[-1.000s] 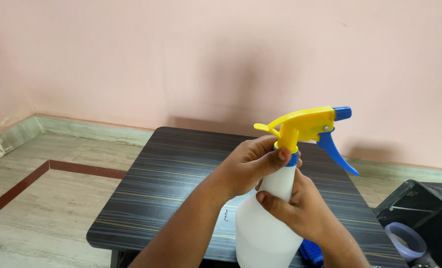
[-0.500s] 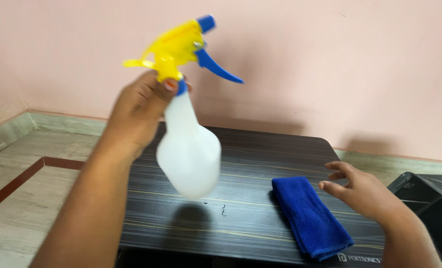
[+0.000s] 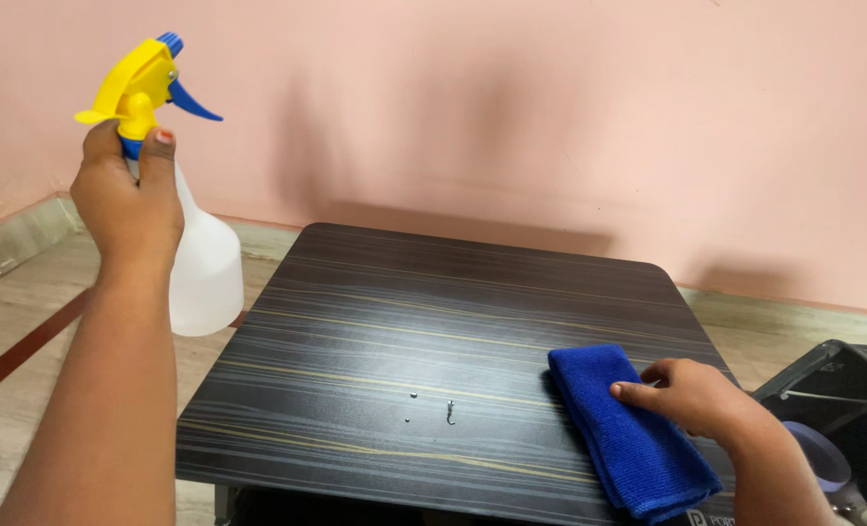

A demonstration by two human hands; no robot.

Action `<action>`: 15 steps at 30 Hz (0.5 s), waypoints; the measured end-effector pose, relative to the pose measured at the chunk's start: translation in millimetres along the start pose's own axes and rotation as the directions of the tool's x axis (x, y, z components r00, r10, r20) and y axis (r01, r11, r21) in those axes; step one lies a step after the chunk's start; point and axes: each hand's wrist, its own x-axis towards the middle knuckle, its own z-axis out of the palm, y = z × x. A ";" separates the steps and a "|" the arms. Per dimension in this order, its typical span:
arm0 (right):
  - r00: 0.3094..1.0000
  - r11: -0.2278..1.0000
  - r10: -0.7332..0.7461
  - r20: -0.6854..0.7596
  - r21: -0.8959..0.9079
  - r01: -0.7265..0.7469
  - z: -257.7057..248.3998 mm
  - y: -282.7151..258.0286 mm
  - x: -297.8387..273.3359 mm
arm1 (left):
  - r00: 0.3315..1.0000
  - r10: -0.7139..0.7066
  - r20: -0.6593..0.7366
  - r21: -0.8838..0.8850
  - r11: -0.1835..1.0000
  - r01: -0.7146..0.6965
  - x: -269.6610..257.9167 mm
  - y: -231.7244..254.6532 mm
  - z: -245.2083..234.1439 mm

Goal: The person wipes a dark wood-grain table with a blue cloth, sprays it with a white spray bottle, and wipes again. They then place a green bowl, a white container, and a metal cup on the table.

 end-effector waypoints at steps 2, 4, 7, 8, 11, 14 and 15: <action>0.999 0.998 -0.008 0.034 0.055 0.006 -0.7 -2.8 1.5 | 0.999 -0.050 -0.019 0.051 0.997 0.051 -5.4 -26.6 10.8; 0.998 0.995 -0.027 0.057 0.099 0.021 -2.8 -6.3 -0.3 | 0.994 -0.108 -0.037 0.052 0.993 0.109 -12.0 -49.9 20.2; 0.994 0.986 -0.027 0.107 0.165 0.009 -6.2 -12.8 -3.9 | 0.985 -0.172 -0.006 0.199 0.965 0.170 -23.5 -79.2 31.3; 0.992 0.982 -0.023 0.125 0.187 -0.001 -7.4 -14.7 -5.7 | 0.975 -0.221 -0.011 0.197 0.956 0.219 -28.2 -87.4 34.2; 0.988 0.978 -0.074 0.136 0.202 0.046 -10.3 -19.5 -9.4 | 0.947 -0.321 -0.004 0.212 0.925 0.314 -46.7 -110.6 43.2; 0.989 0.986 -0.036 0.141 0.167 0.012 -11.5 -25.0 -8.2 | 0.927 -0.369 0.062 0.301 0.892 0.336 -71.2 -130.9 47.2; 0.986 0.974 -0.066 0.155 0.224 0.030 -11.9 -26.0 -8.1 | 0.907 -0.410 0.093 0.347 0.867 0.357 -80.6 -136.4 48.3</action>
